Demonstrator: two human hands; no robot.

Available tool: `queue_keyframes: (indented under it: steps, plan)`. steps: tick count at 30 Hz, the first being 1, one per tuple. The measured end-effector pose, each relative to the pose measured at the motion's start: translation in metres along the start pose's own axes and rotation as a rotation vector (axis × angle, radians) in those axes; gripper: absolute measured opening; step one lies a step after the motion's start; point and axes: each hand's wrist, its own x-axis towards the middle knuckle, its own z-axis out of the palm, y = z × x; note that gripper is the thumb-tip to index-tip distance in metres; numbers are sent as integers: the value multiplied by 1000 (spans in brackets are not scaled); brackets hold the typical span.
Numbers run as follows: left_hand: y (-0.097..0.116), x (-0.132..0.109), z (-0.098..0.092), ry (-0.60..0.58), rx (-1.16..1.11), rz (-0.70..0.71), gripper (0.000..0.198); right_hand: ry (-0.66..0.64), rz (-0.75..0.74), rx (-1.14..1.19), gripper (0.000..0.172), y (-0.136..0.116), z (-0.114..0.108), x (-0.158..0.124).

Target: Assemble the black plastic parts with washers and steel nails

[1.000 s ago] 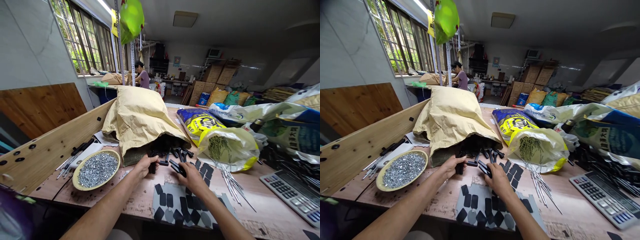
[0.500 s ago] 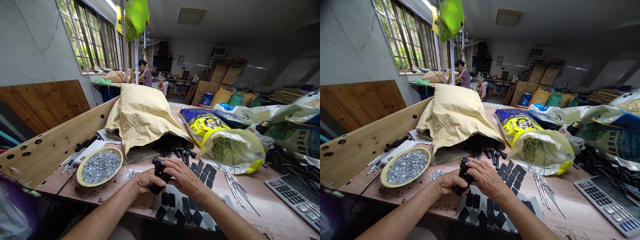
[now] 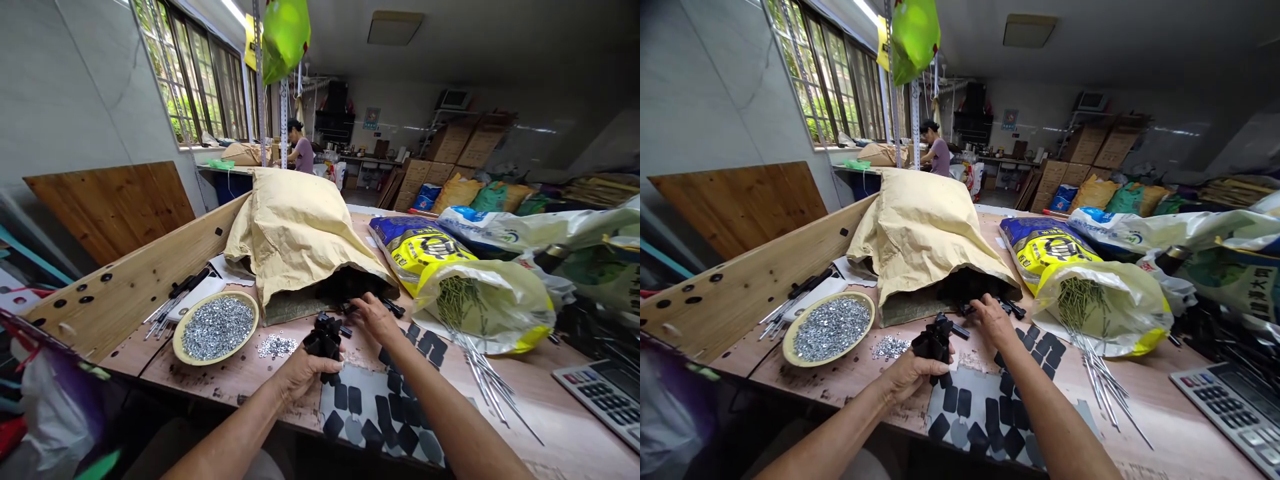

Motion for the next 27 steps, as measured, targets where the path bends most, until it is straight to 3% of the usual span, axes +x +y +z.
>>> queue_keyframes:
  steps: [3,8,11,15,19,20,24,27]
  plan:
    - [0,3,4,5,-78,-21,32,62,-12,48,36,-9,-10,-21]
    - [-7,6,16,29,-235,-72,26,292,-282,283,38,-47,-20,-74]
    - [-12,1,25,-30,-198,-92,31,346,-340,402,41,-66,-24,-94]
    - [-10,-11,30,-38,62,51,34,249,-271,562,34,-76,-34,-109]
    - [-11,-17,25,-3,397,307,42,225,-39,938,15,-88,-41,-115]
    - [-13,-17,24,10,454,367,45,238,13,1025,18,-92,-40,-114]
    - [-30,-16,16,7,637,532,56,255,92,1148,65,-113,-31,-111]
    - [-42,-13,9,-4,705,572,54,320,122,1123,61,-125,-19,-115]
